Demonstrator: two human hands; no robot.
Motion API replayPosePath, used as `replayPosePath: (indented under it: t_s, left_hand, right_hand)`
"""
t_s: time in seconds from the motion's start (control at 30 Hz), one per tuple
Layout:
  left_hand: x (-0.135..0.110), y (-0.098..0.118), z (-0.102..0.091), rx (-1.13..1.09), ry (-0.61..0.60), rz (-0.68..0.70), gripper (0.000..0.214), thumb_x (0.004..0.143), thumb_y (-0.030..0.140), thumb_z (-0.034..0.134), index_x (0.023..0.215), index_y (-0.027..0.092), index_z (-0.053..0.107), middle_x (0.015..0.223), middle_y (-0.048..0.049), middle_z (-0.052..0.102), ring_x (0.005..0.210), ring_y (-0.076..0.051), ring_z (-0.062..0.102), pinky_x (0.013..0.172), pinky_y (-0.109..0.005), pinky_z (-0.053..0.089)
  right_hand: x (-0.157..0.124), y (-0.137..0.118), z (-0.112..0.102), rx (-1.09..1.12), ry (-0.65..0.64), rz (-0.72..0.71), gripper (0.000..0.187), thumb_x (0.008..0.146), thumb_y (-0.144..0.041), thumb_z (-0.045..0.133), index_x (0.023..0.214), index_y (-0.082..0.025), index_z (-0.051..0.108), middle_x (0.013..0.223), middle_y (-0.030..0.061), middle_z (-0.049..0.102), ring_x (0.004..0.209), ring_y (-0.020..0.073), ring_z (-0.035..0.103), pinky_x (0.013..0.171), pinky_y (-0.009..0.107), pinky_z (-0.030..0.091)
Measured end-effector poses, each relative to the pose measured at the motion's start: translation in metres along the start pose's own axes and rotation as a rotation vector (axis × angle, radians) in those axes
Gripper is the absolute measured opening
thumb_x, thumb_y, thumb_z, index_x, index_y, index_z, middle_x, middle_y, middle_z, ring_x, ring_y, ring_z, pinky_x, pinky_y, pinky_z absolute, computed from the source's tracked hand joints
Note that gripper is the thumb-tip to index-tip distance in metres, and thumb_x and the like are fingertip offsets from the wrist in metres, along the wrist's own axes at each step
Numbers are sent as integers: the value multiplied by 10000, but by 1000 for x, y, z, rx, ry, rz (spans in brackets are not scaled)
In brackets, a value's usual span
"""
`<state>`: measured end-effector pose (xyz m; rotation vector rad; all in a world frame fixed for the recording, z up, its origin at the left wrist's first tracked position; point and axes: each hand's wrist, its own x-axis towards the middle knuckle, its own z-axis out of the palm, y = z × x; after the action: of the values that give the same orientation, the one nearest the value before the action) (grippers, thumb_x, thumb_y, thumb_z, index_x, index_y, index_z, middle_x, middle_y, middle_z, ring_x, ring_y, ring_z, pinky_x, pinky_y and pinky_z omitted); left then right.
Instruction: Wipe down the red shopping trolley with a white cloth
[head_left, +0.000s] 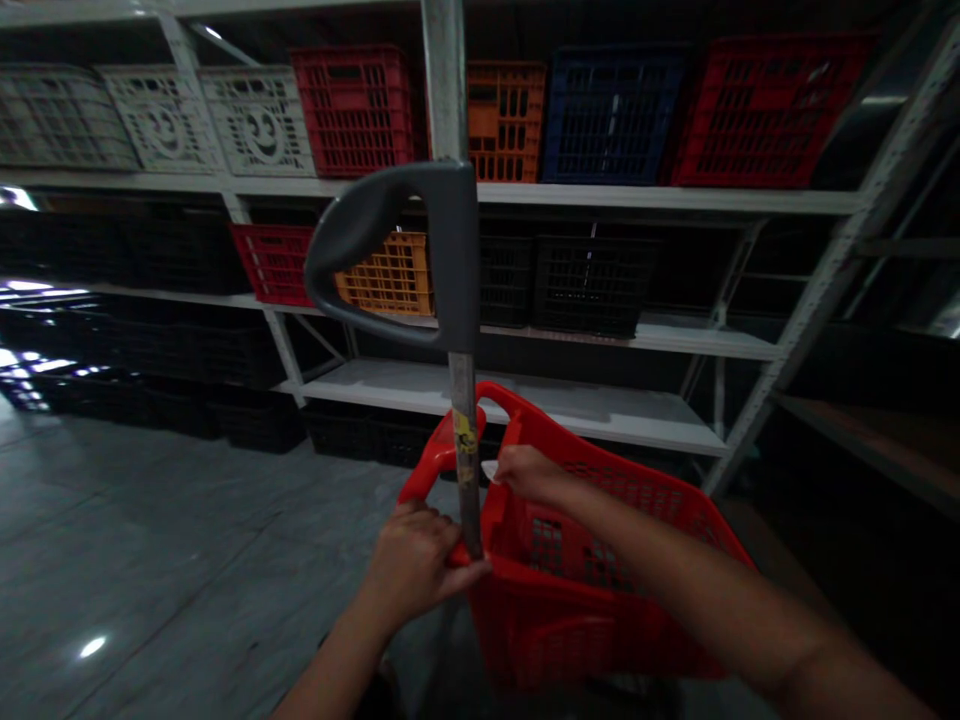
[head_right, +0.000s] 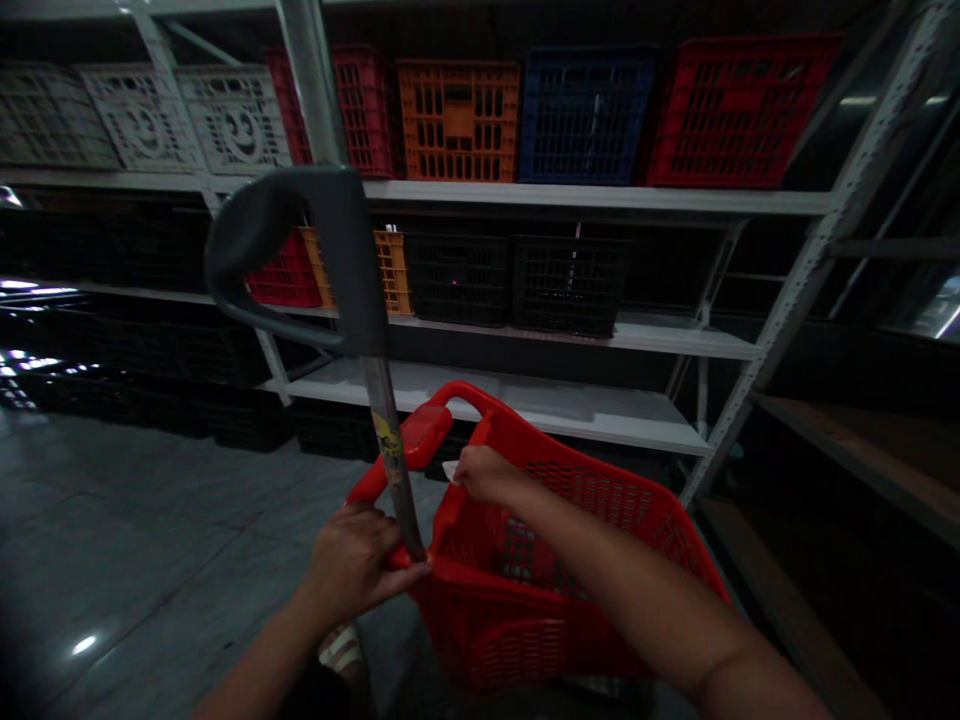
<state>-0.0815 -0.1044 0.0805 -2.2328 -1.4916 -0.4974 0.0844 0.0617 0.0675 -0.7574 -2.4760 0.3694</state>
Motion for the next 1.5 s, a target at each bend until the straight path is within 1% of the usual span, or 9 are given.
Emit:
replayPosePath:
  t_s: [0.07,0.3,0.53,0.7,0.8,0.93,1.17,1.4,1.5]
  left_hand:
    - [1,0,0,-2,-5,-11,459,716,618,403,614,216,601,568,-10,605,590,-166,544,642,-328,358]
    - [8,-2,-3,-20,-56,-30,479,710,633,393,636,217,617,592,-20,622,617,-181,559,665,-339,346]
    - [13,-8,-3,-61,-130,-13,523,612,704,449,716,229,640,649,-27,646,672,-197,579,704,-340,346]
    - [17,-9,-2,-45,-107,-24,520,639,695,425,697,226,643,630,-27,640,646,-177,566,693,-322,338]
    - [19,-12,0,-32,-98,-27,517,641,691,426,714,227,642,626,-29,640,641,-176,566,682,-314,336]
    - [20,-15,3,-28,-61,-23,482,660,652,439,701,217,642,609,-32,632,615,-165,558,654,-301,336]
    - [24,-18,2,-31,-24,-20,463,676,624,438,643,206,636,590,-42,623,627,-184,560,652,-307,351]
    - [28,-17,-1,-42,-62,-12,487,629,676,453,706,244,665,634,-31,644,654,-203,574,676,-325,359]
    - [28,-17,-1,-35,-68,-17,508,622,689,448,720,241,667,645,-34,651,667,-206,577,686,-329,362]
  right_hand:
    - [-2,-3,-2,-32,-83,-82,130,706,-122,566,691,-182,681,707,10,606,663,107,516,604,204,350]
    - [9,-3,-10,-126,59,177,221,739,-70,481,806,-149,677,794,54,628,734,138,547,664,219,376]
    - [-23,-40,-1,-42,-129,-4,239,696,-76,521,807,-205,689,757,-1,650,705,116,563,628,174,376]
    - [-11,-35,3,-100,66,253,217,748,-132,502,883,-153,670,883,67,638,795,146,558,680,202,383]
    - [-16,-37,6,-82,82,278,222,746,-107,497,875,-157,672,882,64,639,793,140,561,693,206,386]
    - [-41,-56,-3,175,0,248,163,707,-127,578,814,-187,685,777,3,650,704,113,571,644,188,400]
    - [-86,-97,6,137,262,243,164,743,-130,563,826,-201,685,789,29,584,723,119,533,664,218,409]
    - [-166,-45,5,-18,371,522,260,708,-11,502,778,-170,694,716,47,559,688,140,514,668,245,414]
    - [-171,-42,5,-3,415,584,241,724,-24,498,789,-149,693,724,57,559,698,147,519,677,250,419]
